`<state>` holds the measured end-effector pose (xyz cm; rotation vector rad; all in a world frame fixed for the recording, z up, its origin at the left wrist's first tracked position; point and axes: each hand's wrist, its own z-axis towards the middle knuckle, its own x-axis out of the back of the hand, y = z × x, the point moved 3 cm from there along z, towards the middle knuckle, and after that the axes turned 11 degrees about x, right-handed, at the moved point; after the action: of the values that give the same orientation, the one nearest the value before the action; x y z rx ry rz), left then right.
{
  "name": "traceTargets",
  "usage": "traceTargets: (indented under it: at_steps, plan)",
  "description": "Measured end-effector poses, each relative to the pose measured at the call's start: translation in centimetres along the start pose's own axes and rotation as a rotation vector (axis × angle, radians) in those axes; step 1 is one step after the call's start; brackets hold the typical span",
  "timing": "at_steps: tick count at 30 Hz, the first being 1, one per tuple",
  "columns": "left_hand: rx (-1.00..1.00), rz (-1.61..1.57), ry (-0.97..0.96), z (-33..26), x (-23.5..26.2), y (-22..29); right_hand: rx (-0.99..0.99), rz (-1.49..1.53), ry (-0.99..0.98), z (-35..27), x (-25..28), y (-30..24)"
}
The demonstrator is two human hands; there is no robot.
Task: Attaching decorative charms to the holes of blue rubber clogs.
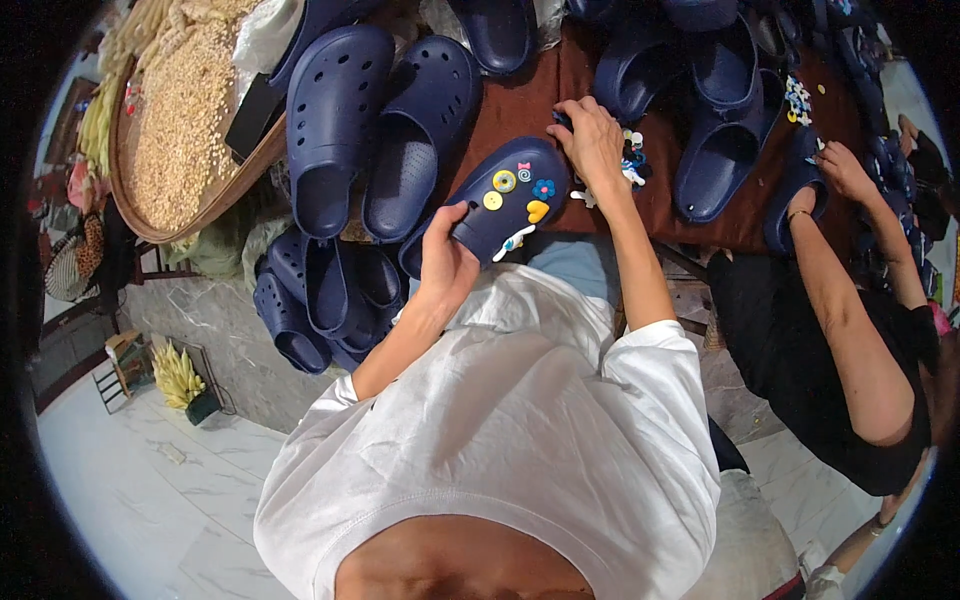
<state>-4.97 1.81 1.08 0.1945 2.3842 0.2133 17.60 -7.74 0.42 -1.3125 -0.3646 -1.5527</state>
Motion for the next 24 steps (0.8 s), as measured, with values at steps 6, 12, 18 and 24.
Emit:
traceTargets:
  at_steps: [6,12,18,24]
  plan:
    - [0.003,-0.019,-0.049,-0.9,-1.3,0.4,-0.046,0.016,0.009,0.0,0.2,0.3]
    - [0.021,-0.063,-0.050,-1.1,-1.1,0.5,-0.169,0.518,0.093,1.1,5.4,-4.3]
    - [0.005,-0.012,-0.079,-1.2,-1.3,0.5,0.132,0.588,-0.127,0.2,6.5,-10.5]
    - [-0.002,0.054,-0.105,-1.6,-1.2,0.4,0.176,0.399,-0.129,-1.0,5.2,-11.8]
